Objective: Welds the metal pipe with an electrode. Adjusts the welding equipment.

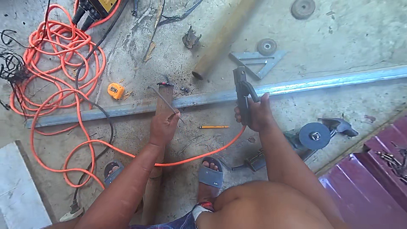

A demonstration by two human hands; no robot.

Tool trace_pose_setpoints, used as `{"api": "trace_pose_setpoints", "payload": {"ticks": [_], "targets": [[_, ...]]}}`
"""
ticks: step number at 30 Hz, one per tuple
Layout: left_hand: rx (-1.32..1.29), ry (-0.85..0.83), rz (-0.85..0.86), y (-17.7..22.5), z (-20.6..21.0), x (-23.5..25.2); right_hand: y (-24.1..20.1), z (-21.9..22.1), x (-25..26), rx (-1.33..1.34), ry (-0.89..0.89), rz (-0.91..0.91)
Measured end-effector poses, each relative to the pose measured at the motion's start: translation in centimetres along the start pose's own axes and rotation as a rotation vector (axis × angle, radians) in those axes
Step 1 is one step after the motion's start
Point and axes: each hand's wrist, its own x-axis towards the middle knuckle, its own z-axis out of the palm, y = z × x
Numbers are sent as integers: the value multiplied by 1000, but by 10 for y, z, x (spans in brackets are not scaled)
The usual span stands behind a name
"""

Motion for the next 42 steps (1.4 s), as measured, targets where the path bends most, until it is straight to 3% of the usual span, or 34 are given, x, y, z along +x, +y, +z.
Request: {"api": "trace_pose_setpoints", "payload": {"ticks": [4, 11, 14, 18, 24, 30, 32, 36, 42], "targets": [[47, -60, -29, 0, 5, -4, 0, 12, 4, 48, 97, -10], [-278, 173, -118, 35, -29, 34, 0, 12, -5, 160, -9, -7], [-411, 274, -41, 43, -46, 51, -3, 18, -2, 120, 93, 112], [-447, 316, 16, 52, -59, 54, -8, 18, 12, -201, 373, 172], [-463, 335, 11, 48, -53, 42, -35, 15, 44, -568, 364, 204], [-471, 329, -8, 44, -51, 37, -68, 26, 80, -1347, 372, 210], [-467, 327, -15, 42, -53, 36, -71, 33, 88, -1483, 423, 220], [-495, 388, -17, 41, -58, 42, -72, 28, 88, -1314, 518, 178], [-553, 391, -38, 49, -58, 70, -59, 11, 54, -531, 471, 87]]}}
